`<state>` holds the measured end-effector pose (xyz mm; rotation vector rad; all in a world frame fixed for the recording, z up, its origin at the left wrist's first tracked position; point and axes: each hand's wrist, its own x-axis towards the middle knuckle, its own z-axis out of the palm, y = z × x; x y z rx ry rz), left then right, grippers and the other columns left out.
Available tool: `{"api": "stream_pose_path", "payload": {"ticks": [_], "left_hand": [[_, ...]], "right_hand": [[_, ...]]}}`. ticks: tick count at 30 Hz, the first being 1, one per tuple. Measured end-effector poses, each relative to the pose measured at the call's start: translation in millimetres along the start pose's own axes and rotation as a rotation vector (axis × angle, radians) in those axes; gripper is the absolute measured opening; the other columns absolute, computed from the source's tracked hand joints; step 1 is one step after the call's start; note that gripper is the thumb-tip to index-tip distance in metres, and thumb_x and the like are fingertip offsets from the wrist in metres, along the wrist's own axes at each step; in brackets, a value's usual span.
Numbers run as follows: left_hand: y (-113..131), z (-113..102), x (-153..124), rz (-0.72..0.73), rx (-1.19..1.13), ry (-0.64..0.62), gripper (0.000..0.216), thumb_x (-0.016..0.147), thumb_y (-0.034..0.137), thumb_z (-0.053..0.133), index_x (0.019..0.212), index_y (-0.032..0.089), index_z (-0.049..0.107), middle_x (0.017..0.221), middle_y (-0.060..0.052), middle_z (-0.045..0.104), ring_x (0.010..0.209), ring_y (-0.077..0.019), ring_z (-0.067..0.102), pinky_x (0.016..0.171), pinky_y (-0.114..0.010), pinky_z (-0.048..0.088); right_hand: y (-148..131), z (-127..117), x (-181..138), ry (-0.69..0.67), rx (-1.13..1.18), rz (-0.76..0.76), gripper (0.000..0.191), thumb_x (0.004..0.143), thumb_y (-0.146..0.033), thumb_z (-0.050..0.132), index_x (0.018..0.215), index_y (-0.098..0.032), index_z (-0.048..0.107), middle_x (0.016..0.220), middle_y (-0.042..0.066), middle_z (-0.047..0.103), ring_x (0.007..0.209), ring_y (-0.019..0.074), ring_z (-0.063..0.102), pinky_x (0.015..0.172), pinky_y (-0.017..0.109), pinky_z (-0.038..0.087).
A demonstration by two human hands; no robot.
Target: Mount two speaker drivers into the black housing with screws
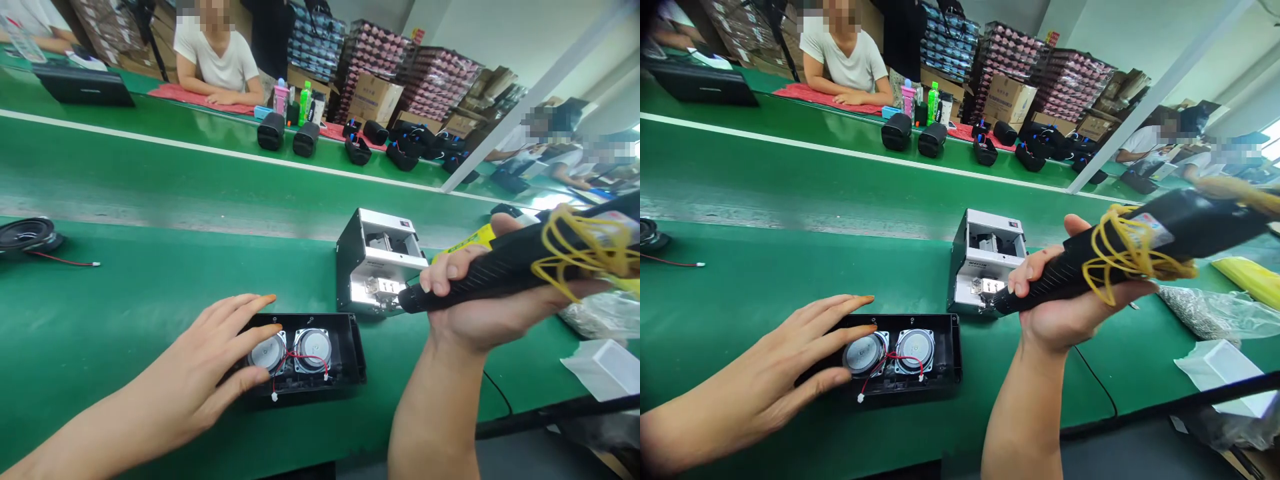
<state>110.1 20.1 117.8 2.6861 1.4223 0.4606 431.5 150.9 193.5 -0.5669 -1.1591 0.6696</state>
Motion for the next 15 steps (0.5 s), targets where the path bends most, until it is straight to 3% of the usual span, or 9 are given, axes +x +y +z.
{"api": "stream_pose_path", "payload": {"ticks": [3, 8, 15], "left_hand": [[-4.6, 5.5, 1.0, -0.082, -0.041, 0.001, 0.032, 0.107, 0.035, 0.052, 0.138, 0.033, 0.063, 0.164, -0.003, 0.051, 0.149, -0.0281, 0.048, 0.116, -0.053, 0.054], [0.7, 6.3, 4.7, -0.143, -0.11, -0.127, 0.039, 0.102, 0.035, 0.065, 0.14, 0.031, 0.061, 0.164, -0.006, 0.051, 0.149, -0.0321, 0.048, 0.119, -0.06, 0.05], [1.8, -3.4, 14.2, -0.209, -0.182, -0.257, 0.044, 0.098, 0.039, 0.071, 0.14, 0.03, 0.061, 0.157, -0.006, 0.055, 0.141, -0.0293, 0.054, 0.115, -0.054, 0.054]], "right_hand": [[-10.2, 5.8, -2.2, -0.096, 0.064, 0.029, 0.065, 0.093, -0.08, 0.055, 0.119, -0.023, 0.074, 0.053, -0.008, 0.053, 0.032, 0.0122, 0.035, 0.027, 0.025, 0.031], [-22.5, 43.0, -14.0, -0.228, 0.232, 0.163, 0.054, 0.091, -0.073, 0.067, 0.118, -0.026, 0.074, 0.056, -0.008, 0.056, 0.035, 0.0129, 0.039, 0.029, 0.026, 0.036], [2.6, 105.9, -53.4, -0.268, 0.481, 0.332, 0.068, 0.1, -0.083, 0.046, 0.118, -0.021, 0.067, 0.058, -0.006, 0.056, 0.036, 0.0114, 0.043, 0.031, 0.023, 0.037]]}}
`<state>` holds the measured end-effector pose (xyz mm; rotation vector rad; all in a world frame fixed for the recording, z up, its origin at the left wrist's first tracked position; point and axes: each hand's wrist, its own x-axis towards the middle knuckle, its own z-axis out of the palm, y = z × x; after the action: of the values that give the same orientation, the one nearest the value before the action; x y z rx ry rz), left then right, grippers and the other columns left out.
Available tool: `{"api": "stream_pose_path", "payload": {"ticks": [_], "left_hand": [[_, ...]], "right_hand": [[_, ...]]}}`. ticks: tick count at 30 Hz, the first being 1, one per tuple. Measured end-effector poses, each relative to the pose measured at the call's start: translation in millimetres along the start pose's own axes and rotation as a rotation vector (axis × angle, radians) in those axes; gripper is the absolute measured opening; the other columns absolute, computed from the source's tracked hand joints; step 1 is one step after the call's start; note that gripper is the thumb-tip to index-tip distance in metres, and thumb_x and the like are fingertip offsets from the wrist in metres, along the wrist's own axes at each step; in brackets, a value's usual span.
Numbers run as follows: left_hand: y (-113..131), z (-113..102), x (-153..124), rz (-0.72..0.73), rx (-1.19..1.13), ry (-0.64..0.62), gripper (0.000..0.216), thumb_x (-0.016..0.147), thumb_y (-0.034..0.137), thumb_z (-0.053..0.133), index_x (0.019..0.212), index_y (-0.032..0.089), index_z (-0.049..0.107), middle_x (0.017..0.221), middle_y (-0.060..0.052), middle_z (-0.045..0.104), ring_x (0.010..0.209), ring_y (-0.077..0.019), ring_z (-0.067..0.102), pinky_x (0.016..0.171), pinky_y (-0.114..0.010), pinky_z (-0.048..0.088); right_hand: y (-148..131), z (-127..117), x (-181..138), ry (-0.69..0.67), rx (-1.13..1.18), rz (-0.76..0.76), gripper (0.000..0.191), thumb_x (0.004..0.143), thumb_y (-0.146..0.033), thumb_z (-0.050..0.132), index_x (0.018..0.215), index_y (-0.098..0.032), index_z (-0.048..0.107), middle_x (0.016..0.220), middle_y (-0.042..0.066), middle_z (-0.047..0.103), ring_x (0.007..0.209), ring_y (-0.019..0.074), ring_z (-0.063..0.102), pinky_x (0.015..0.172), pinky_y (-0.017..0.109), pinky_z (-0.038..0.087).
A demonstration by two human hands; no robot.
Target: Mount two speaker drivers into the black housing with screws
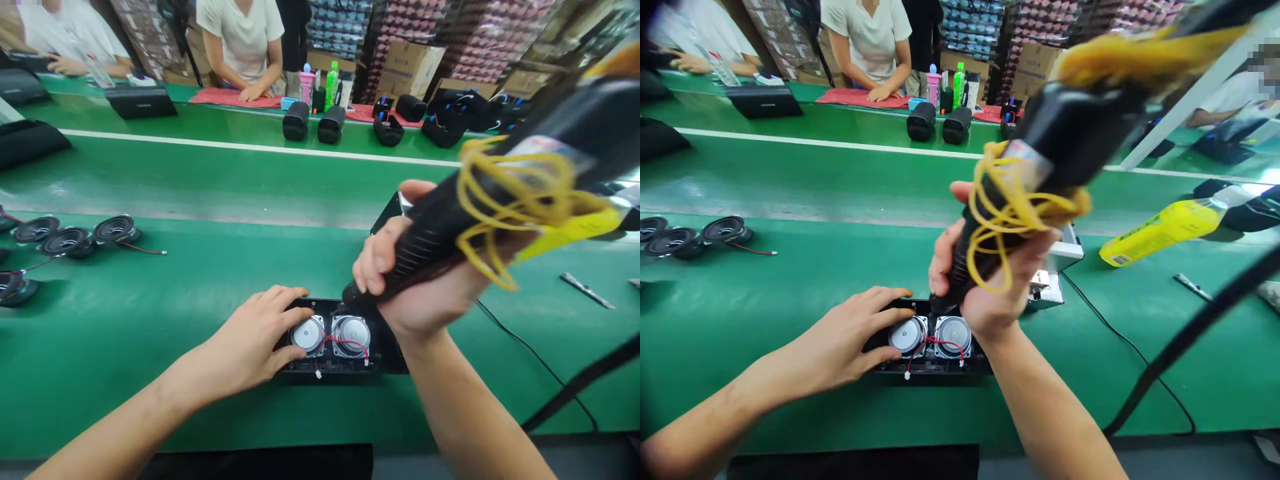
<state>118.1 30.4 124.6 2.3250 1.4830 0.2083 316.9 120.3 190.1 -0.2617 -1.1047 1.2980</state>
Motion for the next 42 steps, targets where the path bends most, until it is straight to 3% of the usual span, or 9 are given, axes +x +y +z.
{"api": "stream_pose_path", "payload": {"ticks": [8, 27, 33, 37, 42], "left_hand": [[-1.1, 1.7, 1.3, 0.007, -0.007, 0.032, 0.041, 0.097, 0.04, 0.071, 0.136, 0.027, 0.064, 0.152, -0.006, 0.059, 0.132, -0.0288, 0.058, 0.111, -0.055, 0.058], [-2.4, 4.6, 0.9, 0.052, 0.048, 0.067, 0.041, 0.099, 0.045, 0.067, 0.136, 0.026, 0.065, 0.155, -0.007, 0.057, 0.132, -0.031, 0.059, 0.109, -0.058, 0.061], [-4.3, 5.1, 2.2, 0.085, 0.06, 0.091, 0.038, 0.097, 0.041, 0.071, 0.132, 0.026, 0.066, 0.145, -0.009, 0.062, 0.128, -0.0308, 0.061, 0.105, -0.054, 0.063], [-6.5, 6.8, 3.2, 0.112, 0.066, 0.105, 0.036, 0.096, 0.039, 0.073, 0.128, 0.026, 0.067, 0.137, -0.009, 0.064, 0.12, -0.0291, 0.062, 0.099, -0.05, 0.064], [-5.5, 4.9, 4.7, 0.106, 0.052, 0.089, 0.034, 0.095, 0.036, 0.074, 0.127, 0.026, 0.067, 0.139, -0.009, 0.061, 0.12, -0.0292, 0.061, 0.099, -0.051, 0.063]], "right_hand": [[37.4, 0.4, -7.8, -0.065, -0.039, 0.159, 0.076, 0.092, -0.092, 0.046, 0.12, -0.022, 0.064, 0.062, -0.004, 0.055, 0.037, 0.0131, 0.042, 0.034, 0.027, 0.036], [53.6, -12.4, -14.9, -0.173, -0.048, 0.201, 0.077, 0.098, -0.088, 0.038, 0.129, -0.022, 0.061, 0.068, -0.003, 0.056, 0.043, 0.0136, 0.048, 0.038, 0.028, 0.038], [54.1, -11.2, -21.4, -0.223, -0.022, 0.235, 0.067, 0.096, -0.087, 0.049, 0.1, -0.023, 0.065, 0.069, -0.001, 0.057, 0.045, 0.013, 0.05, 0.041, 0.027, 0.038], [61.2, -15.4, -27.1, -0.281, -0.01, 0.259, 0.073, 0.096, -0.089, 0.043, 0.118, -0.023, 0.064, 0.068, -0.002, 0.057, 0.045, 0.0145, 0.05, 0.04, 0.027, 0.037], [69.1, -19.9, -29.7, -0.306, 0.023, 0.256, 0.076, 0.097, -0.088, 0.043, 0.122, -0.02, 0.065, 0.067, 0.0, 0.059, 0.046, 0.0149, 0.05, 0.039, 0.027, 0.037]]}}
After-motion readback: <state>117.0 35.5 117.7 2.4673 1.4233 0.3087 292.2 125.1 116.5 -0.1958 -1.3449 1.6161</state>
